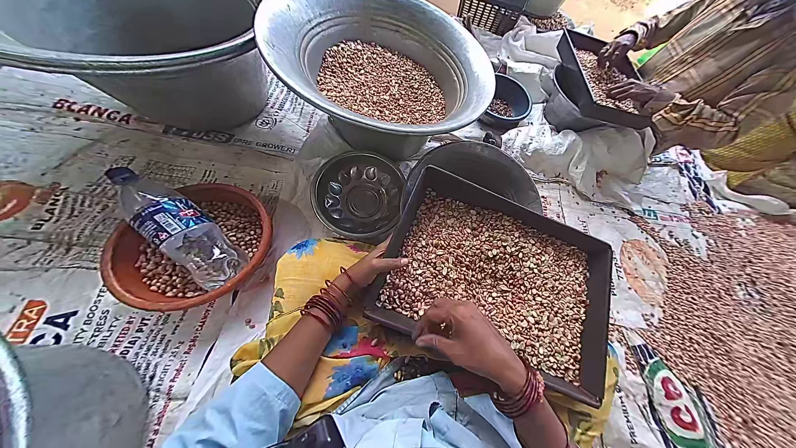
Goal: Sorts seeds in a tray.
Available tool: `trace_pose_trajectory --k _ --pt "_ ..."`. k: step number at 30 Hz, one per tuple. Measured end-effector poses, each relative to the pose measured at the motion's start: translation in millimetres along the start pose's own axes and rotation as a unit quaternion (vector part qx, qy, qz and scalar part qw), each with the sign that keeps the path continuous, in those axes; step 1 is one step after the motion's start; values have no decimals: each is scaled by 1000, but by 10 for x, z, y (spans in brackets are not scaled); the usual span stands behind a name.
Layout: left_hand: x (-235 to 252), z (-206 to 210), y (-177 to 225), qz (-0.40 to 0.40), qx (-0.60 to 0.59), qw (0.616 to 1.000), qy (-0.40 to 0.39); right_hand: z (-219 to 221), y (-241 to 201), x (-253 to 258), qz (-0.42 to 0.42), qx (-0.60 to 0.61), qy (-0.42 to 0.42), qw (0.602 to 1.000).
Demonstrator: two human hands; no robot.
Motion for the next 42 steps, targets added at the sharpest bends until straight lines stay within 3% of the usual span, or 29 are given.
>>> trace_pose_trajectory --k 2,3,6,10,15,17,19,21,26,33,36,38,40,42 --pt "-3 -6 -1 -4 3 1000 3 18 -170 -34 -54 106 -40 992" --pt "-3 -9 -2 -6 4 1000 4 -9 -167 -21 -47 82 -11 995" --pt "2 5 0 -7 12 1000 4 -31 23 83 35 -150 98 983" --pt "-24 6 19 -9 2 1000 9 189 205 241 100 -247 80 961" --pt "-17 -1 12 -10 12 1000 8 218 262 250 112 -190 53 974" --pt "-2 -14 -12 -8 12 1000 6 29 348 168 109 -80 116 984" --pt "-4 -14 -16 -9 7 1000 4 -281 474 39 106 1 221 970" --pt "-20 -5 3 -13 9 1000 9 -526 588 -66 134 -31 279 950" --pt "-21 5 11 -19 20 1000 12 -492 632 42 160 -201 211 943" --pt "-33 -24 -12 -18 21 999 21 -357 599 126 201 -216 151 943" --pt "-36 -36 -33 -26 21 999 33 -286 243 -27 108 -107 136 979" --pt "-60 -36 -40 -32 21 998 42 -214 37 -176 73 21 63 995" --pt "-72 -33 -27 -32 25 998 49 -355 79 -398 127 -1 45 991" --pt "-77 -23 -9 -34 35 998 47 -682 367 -700 276 -132 79 949"
Point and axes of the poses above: each hand's wrist, its own x-axis towards the middle knuckle, its own z-axis out of the palm, y = z × x, the point moved 9 cm from there along x, towards the middle knuckle, and after that the axes turned 3 degrees about -x, right-handed, at the moved point
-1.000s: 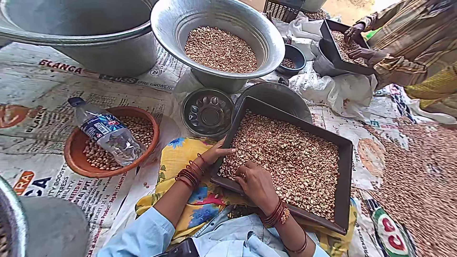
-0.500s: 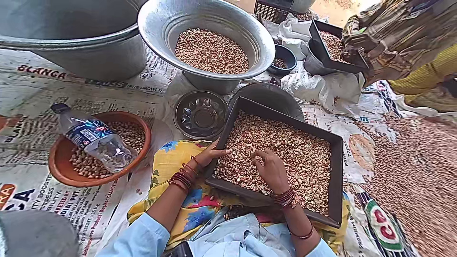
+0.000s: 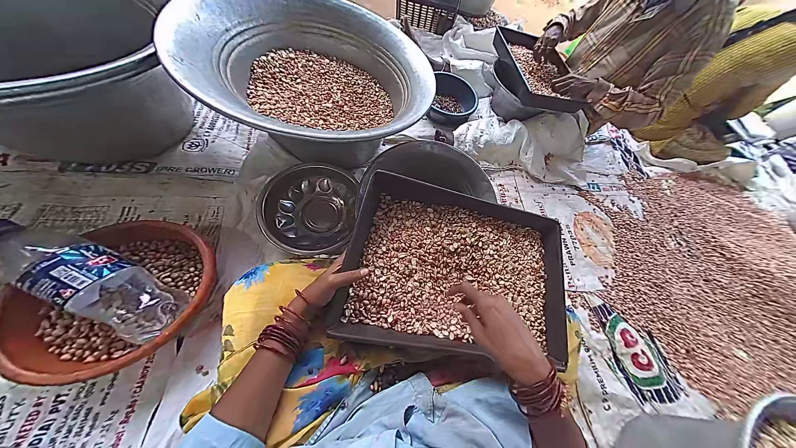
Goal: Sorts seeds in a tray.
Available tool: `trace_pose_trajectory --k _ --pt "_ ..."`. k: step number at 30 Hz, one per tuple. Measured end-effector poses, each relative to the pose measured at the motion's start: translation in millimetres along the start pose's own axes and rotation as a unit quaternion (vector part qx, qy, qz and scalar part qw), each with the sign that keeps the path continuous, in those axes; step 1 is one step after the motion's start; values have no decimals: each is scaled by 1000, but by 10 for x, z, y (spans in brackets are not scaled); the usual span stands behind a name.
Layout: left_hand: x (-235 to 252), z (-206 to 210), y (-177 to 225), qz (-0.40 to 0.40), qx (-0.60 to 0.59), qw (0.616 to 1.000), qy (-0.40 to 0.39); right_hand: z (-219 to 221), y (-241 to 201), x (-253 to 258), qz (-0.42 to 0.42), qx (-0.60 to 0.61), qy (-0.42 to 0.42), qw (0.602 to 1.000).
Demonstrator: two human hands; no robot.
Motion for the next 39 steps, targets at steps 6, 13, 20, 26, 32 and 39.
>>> trace_pose_trajectory --k 6,13,20,26,32,39 --pt "0 -4 -1 -6 7 1000 7 5 929 39 289 -70 -81 951" --pt "21 -40 -64 -10 3 1000 17 205 223 612 17 359 63 931" --pt "22 -23 -32 -12 -7 1000 9 -718 965 254 136 -63 311 938" --pt "-18 8 4 -14 -8 1000 16 -580 1152 420 176 -98 228 953" --pt "-6 -20 -37 -15 -13 999 25 -651 1211 272 115 -22 336 934" --pt "3 -33 -48 -15 -9 1000 24 -258 1033 120 42 335 245 909"
Point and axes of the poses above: each hand's wrist, its own x-axis towards the middle knuckle, its own z-axis out of the palm, y = z × x, the point moved 9 cm from there along x, towards the middle knuckle, and after that the axes turned 3 degrees about -x, right-handed, at the moved point
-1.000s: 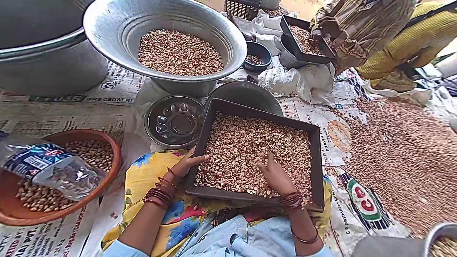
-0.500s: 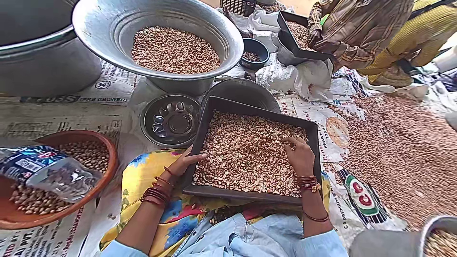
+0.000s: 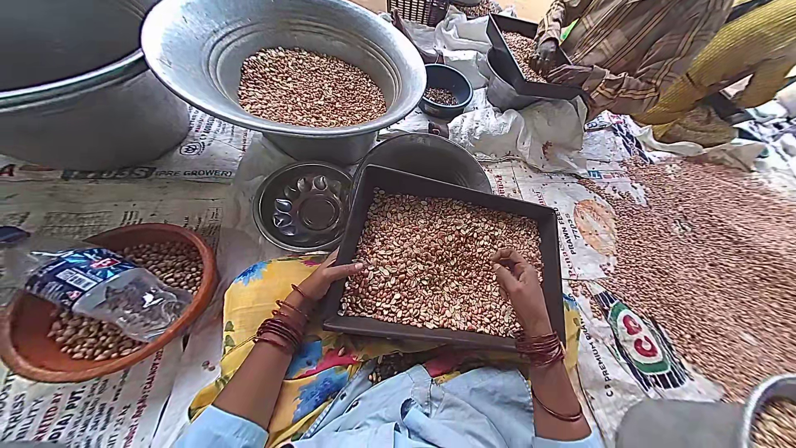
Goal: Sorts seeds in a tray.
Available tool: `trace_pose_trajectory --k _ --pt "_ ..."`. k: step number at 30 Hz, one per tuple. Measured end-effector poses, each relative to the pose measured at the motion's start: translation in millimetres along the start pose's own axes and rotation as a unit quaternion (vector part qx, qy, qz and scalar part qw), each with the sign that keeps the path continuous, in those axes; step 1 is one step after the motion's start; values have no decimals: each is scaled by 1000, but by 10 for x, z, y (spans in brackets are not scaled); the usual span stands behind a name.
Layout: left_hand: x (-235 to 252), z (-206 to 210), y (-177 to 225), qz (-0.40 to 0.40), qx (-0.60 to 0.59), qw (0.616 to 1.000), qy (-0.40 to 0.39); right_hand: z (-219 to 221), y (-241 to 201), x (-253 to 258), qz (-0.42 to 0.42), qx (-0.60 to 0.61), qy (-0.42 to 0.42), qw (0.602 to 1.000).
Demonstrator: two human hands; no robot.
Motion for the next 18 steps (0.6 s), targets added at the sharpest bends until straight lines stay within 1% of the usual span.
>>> trace_pose_trajectory --k 1,3,5,7,11,15,18 --pt "-8 5 6 -1 1 1000 2 166 -27 -73 -2 -60 -47 997" --pt "-14 6 8 -2 3 1000 2 510 -96 -213 -25 -194 -118 974" --pt "-13 4 2 1 1 1000 3 769 -189 -307 -67 -288 -146 944" --pt "-12 4 -5 1 1 1000 2 933 -186 -323 -79 -340 -158 923" --pt "-31 18 31 1 4 1000 4 1105 -126 -315 -23 -403 -239 883" --pt "-21 22 42 6 3 1000 -2 1141 -102 -336 -10 -425 -251 870" --pt "-15 20 26 4 -1 1000 -4 1143 -86 -347 -2 -423 -242 873"
Point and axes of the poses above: each hand's wrist, its own x-axis towards the middle knuckle, its own z-axis out of the palm, y = z × x, the point moved 9 cm from there along x, towards the middle knuckle, and after that the axes turned 3 degrees about -x, right-handed, at the moved point
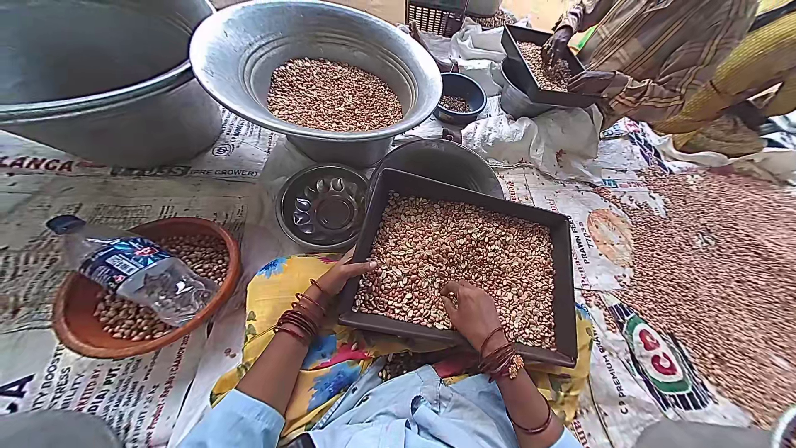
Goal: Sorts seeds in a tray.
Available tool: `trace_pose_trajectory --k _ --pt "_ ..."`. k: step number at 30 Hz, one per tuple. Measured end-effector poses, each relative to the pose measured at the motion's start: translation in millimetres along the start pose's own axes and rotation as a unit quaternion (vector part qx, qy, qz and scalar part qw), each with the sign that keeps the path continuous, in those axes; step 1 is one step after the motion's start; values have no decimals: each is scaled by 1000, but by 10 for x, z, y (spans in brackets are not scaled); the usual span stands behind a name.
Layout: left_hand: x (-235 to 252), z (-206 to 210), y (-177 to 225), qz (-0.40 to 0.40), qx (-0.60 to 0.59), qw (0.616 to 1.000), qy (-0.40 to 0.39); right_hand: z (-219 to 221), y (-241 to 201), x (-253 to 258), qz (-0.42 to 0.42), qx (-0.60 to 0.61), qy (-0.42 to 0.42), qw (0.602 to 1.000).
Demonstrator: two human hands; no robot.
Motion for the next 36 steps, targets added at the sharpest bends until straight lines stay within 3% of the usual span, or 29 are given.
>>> trace_pose_trajectory --k 5,7,8,11,12,13,14,16,18,20,22,24,27,29,32,36 --pt "11 -7 -11 3 -4 1000 -6 -110 29 -59 -7 14 33 999" --pt "11 -10 -15 2 -2 1000 -8 -213 -72 -199 -84 59 37 994" --pt "7 -7 -7 2 -2 1000 -8 -243 -166 -307 -146 117 -5 982" --pt "2 -10 -7 1 -7 1000 -4 -314 -444 -707 -341 302 -197 868" --pt "10 -13 -12 1 -5 1000 -5 -384 -413 -770 -358 322 -211 851" --pt "14 -14 -16 1 -5 1000 -7 -479 -275 -750 -335 308 -175 873" --pt "12 -11 -19 0 -5 1000 -9 -594 -40 -666 -269 261 -102 921" --pt "3 -6 -15 -5 -6 1000 -3 -823 557 -468 -29 96 39 994" --pt "-1 -11 -16 -12 -7 1000 4 -876 1089 -340 204 -18 52 977" --pt "5 -5 -24 -17 -6 1000 1 -756 1314 -238 281 -20 6 959" --pt "8 -4 -23 -15 -7 1000 -4 -577 1130 -88 263 11 -43 964" --pt "12 -5 -18 -12 -6 1000 -7 -429 758 85 183 72 -51 979" --pt "24 -9 -19 0 -5 1000 -5 -464 295 278 6 270 22 963" --pt "11 -4 -23 0 -8 1000 -5 -688 252 348 -31 334 105 936" --pt "1 -8 -7 -4 -5 1000 -4 -1096 436 432 -2 175 277 945" --pt "-1 15 31 -10 -3 1000 -3 -1230 454 673 34 45 292 955"
Point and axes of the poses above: each hand's wrist, its own x-axis towards the middle knuckle, its own z-axis out of the palm, y = z × x, the point moved 9 cm from there along x, towards the middle knuckle, and after that the axes turned 3 degrees about -x, right-handed, at the moved point
